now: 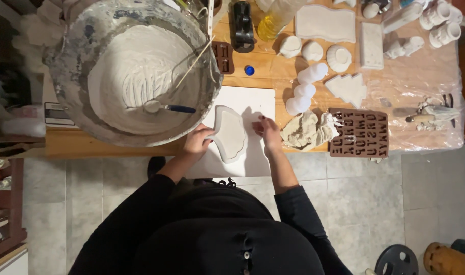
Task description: Filling a silicone mold with a white crafting mixture and smoothing it using a brush and spatula.
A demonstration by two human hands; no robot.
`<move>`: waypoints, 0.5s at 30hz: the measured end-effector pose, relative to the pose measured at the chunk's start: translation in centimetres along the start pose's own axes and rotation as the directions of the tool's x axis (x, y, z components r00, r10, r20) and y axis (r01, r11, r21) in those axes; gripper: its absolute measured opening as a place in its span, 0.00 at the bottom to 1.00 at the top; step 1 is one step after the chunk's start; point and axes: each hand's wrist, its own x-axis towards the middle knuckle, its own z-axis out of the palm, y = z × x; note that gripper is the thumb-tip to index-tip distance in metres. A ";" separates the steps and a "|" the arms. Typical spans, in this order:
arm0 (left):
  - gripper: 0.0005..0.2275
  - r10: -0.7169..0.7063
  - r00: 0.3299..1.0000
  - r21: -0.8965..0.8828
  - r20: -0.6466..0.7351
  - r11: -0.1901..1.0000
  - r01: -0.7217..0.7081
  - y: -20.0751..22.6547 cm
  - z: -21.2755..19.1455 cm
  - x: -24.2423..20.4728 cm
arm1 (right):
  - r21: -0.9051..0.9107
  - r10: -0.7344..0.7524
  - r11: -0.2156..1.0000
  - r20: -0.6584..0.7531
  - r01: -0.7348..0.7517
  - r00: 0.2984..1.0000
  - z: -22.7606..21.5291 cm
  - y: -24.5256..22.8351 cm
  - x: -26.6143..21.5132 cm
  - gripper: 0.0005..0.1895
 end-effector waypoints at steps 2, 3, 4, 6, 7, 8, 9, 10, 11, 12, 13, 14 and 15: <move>0.14 -0.001 1.000 -0.004 0.006 1.000 0.001 0.0 -0.2 0.2 | 0.038 0.073 0.996 0.059 -0.075 0.996 0.3 0.3 0.1 0.18; 0.14 -0.007 1.000 -0.010 0.010 1.000 0.007 0.1 -0.1 0.1 | 0.067 0.146 0.986 0.120 -0.155 0.982 0.2 0.5 0.0 0.16; 0.14 -0.010 1.000 -0.013 0.014 1.000 0.010 0.3 -0.1 -0.1 | 0.066 0.151 0.985 0.116 -0.160 0.982 0.0 0.4 -0.2 0.16; 0.14 -0.051 0.999 -0.032 0.009 0.998 0.051 0.7 -0.3 0.1 | 0.068 0.061 0.996 0.018 -0.062 0.998 0.1 -0.3 0.4 0.19; 0.14 -0.050 0.999 -0.031 0.009 0.998 0.051 0.8 -0.4 0.1 | 0.068 0.061 0.996 0.018 -0.062 0.998 0.3 -0.2 0.4 0.19; 0.14 -0.060 0.998 -0.032 0.018 0.998 0.061 0.9 -0.6 0.2 | -0.018 0.063 0.998 0.028 -0.062 0.998 0.5 0.0 0.4 0.17; 0.14 -0.071 0.997 -0.034 0.031 0.997 0.072 1.1 -0.6 0.2 | -0.104 0.068 0.992 0.034 -0.064 0.997 0.5 0.2 0.3 0.16; 0.14 -0.070 0.997 -0.036 0.035 0.997 0.072 1.2 -0.6 0.2 | -0.103 0.070 0.992 0.030 -0.067 0.997 0.3 0.2 0.2 0.16; 0.13 -0.060 0.998 -0.041 0.028 0.997 0.061 1.2 -0.7 0.2 | -0.053 0.037 0.998 0.022 -0.035 0.999 0.3 0.0 0.5 0.18; 0.13 -0.049 0.999 -0.046 0.021 0.998 0.050 1.2 -0.8 0.3 | -0.003 0.004 1.000 0.012 -0.004 1.000 0.3 -0.2 0.8 0.20; 0.13 -0.051 0.998 -0.045 0.022 0.998 0.051 1.2 -0.8 0.1 | -0.002 0.006 1.000 0.013 -0.005 1.000 0.3 0.3 0.9 0.20; 0.13 -0.038 0.999 -0.050 0.018 0.998 0.039 1.2 -0.9 0.0 | -0.085 0.013 0.996 0.046 -0.009 0.999 0.4 0.8 1.1 0.18; 0.13 -0.021 1.000 -0.056 0.019 0.998 0.022 1.2 -0.9 0.1 | -0.166 0.023 0.986 0.073 -0.010 0.997 0.3 1.3 1.2 0.18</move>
